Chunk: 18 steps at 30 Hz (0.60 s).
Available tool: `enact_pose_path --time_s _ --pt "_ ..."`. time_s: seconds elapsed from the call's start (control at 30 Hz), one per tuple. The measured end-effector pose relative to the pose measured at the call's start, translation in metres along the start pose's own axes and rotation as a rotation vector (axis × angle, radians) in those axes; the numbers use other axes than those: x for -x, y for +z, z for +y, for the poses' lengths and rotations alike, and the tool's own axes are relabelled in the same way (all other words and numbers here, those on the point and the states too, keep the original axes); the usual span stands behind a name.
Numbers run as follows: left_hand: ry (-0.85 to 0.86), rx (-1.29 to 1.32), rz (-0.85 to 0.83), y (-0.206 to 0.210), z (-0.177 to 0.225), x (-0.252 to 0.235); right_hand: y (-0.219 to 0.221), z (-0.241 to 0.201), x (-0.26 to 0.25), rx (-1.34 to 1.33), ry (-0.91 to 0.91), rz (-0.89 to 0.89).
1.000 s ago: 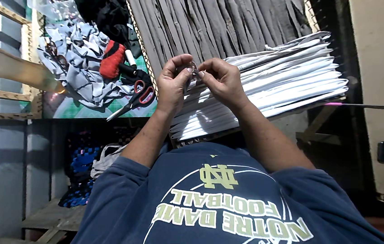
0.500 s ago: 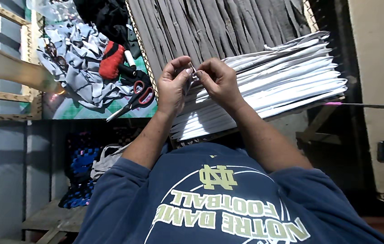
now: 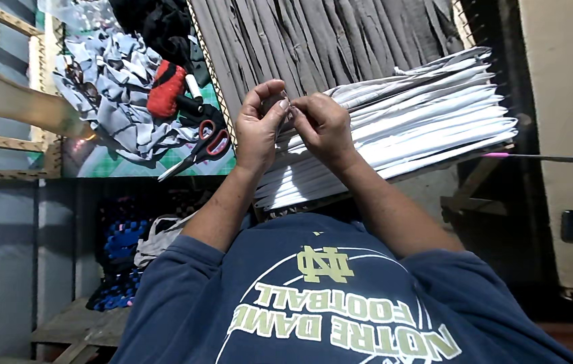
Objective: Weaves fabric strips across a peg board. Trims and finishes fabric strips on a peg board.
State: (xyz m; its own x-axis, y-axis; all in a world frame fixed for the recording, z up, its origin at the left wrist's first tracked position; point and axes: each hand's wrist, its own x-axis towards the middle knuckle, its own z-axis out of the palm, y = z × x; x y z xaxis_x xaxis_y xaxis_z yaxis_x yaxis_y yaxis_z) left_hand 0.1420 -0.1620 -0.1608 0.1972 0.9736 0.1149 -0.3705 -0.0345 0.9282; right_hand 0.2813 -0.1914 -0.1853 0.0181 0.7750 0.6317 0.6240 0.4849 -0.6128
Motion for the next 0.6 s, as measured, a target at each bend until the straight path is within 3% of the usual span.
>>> enact_pose_path --time_s 0.27,0.6 --pt "0.107 -0.075 -0.040 0.002 -0.001 0.003 -0.011 -0.007 -0.007 -0.377 0.306 -0.011" --pt "0.274 -0.105 -0.029 0.007 -0.008 0.003 -0.015 -0.010 -0.007 -0.485 0.345 -0.024"
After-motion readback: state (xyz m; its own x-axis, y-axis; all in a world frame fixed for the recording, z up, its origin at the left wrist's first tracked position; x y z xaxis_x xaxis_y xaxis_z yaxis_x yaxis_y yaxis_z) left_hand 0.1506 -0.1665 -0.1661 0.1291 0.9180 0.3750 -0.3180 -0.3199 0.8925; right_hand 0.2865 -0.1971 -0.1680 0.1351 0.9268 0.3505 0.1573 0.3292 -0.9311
